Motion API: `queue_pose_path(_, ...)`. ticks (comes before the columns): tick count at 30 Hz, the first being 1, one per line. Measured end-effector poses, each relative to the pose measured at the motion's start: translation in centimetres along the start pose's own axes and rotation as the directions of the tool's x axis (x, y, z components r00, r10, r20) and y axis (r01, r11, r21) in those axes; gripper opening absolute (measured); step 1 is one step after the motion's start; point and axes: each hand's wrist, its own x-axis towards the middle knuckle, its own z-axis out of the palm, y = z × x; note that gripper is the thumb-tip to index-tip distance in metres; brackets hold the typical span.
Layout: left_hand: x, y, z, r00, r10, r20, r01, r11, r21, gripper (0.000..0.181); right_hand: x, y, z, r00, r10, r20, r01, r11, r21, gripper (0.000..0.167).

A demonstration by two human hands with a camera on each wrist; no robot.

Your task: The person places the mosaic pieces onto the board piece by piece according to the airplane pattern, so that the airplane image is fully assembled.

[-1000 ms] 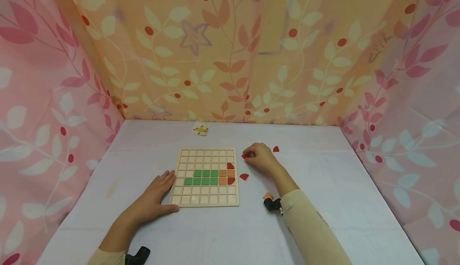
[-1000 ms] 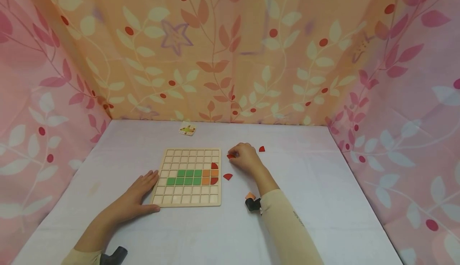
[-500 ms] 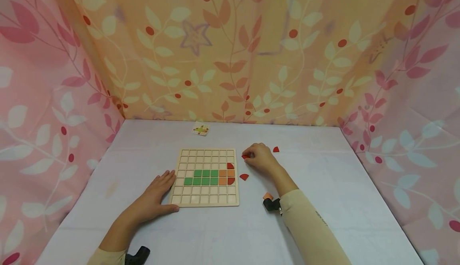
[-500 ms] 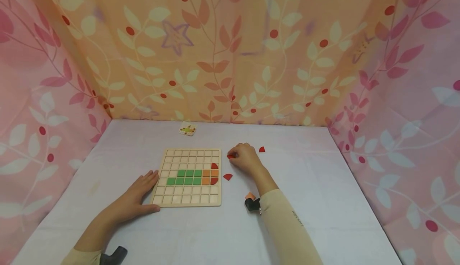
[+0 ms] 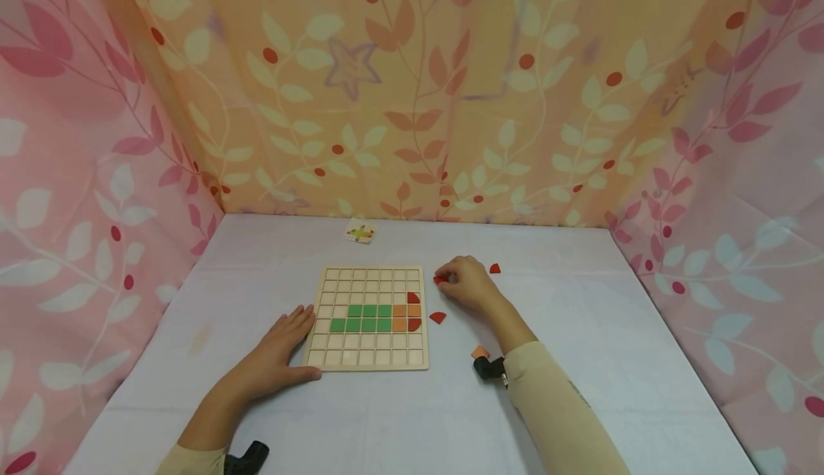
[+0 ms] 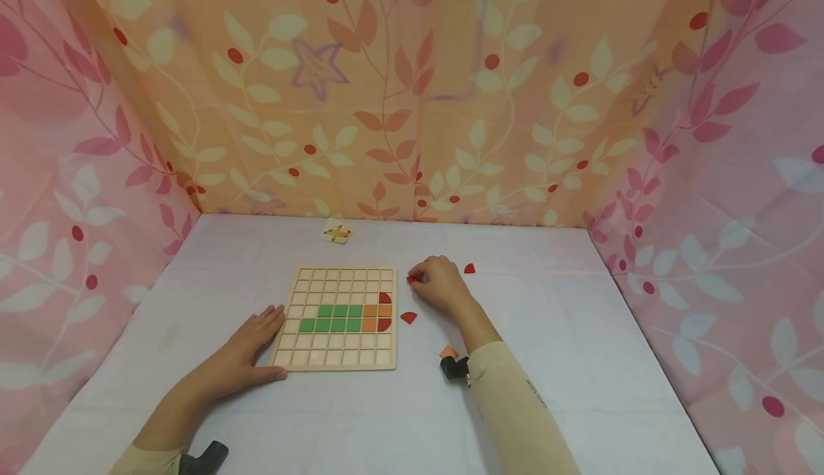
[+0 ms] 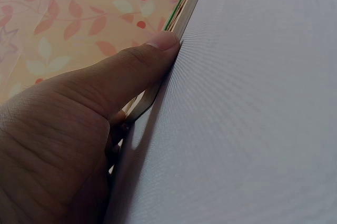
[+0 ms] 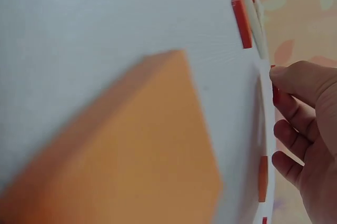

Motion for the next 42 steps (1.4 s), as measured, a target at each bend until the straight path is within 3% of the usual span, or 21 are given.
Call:
queue_pose_path(7, -0.1, 0.2, -0.2, 1.0, 0.023, -0.017, -0.023, 1.0, 0.001, 0.113, 0.0, -1.2, -0.9, 1.0, -0.029, -0.013, 0.029, 0.999, 0.035, 0.023)
queue_pose_path(21, -0.1, 0.1, 0.0, 1.0, 0.001, -0.002, -0.001, 1.0, -0.004, 0.113, 0.2, -5.0, -1.5, 0.991, -0.135, 0.003, 0.135, 0.987, 0.084, 0.026)
queue_pose_path(28, 0.0, 0.4, -0.2, 1.0, -0.007, 0.0, 0.007, 1.0, -0.012, 0.112, 0.7, -7.0, -1.0, 0.98, -0.199, 0.011, 0.197, 0.975, 0.101, 0.026)
queue_pose_path(36, -0.3, 0.5, -0.3, 0.998, 0.046, -0.046, -0.046, 0.999, 0.001, 0.11, 1.3, -9.0, -0.1, 0.968, -0.248, 0.048, 0.24, 0.963, 0.126, 0.025)
queue_pose_path(42, -0.1, 0.4, -0.2, 1.0, 0.014, -0.012, -0.014, 1.0, -0.011, 0.112, 1.6, -10.3, 0.8, 0.948, -0.312, 0.069, 0.302, 0.945, 0.128, 0.025)
